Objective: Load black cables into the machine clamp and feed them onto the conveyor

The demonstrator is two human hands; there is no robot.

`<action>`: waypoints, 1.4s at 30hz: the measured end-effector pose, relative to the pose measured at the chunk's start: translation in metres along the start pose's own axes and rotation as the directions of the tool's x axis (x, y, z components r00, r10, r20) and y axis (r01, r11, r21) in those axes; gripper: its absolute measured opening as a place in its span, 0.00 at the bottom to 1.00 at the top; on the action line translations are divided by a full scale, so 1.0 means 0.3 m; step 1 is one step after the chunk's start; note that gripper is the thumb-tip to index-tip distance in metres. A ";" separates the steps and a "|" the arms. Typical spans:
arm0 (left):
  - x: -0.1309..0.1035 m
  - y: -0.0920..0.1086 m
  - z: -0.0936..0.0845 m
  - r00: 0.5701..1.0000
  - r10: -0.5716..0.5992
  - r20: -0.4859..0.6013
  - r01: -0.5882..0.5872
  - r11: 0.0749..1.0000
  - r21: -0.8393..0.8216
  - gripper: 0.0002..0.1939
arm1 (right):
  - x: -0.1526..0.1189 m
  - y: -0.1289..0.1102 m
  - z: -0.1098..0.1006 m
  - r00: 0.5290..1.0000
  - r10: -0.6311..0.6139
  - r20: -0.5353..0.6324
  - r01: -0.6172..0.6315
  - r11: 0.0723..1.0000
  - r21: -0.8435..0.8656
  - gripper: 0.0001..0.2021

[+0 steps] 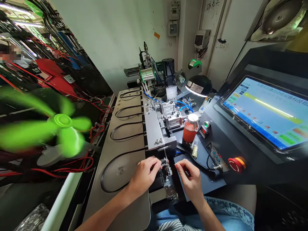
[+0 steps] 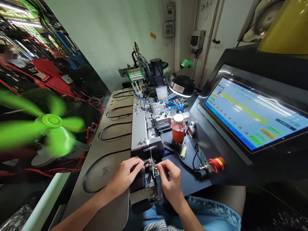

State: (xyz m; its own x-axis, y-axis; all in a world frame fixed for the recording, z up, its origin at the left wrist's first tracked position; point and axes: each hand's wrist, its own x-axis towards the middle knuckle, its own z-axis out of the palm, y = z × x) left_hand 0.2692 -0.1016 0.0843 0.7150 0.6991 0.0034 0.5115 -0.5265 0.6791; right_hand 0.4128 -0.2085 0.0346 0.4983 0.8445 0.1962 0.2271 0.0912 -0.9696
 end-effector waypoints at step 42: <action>-0.011 -0.041 0.039 0.963 0.245 -0.115 -0.223 0.960 0.170 0.08 | 0.087 0.086 0.028 0.995 0.015 0.099 -0.014 1.000 -0.010 0.16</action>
State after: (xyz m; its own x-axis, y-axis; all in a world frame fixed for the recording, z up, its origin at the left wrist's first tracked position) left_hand 0.2663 -0.1030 0.0674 0.7586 0.6001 0.2539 0.4121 -0.7437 0.5263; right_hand 0.4247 -0.1796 0.0133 0.4162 0.8939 0.1666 0.2285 0.0745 -0.9707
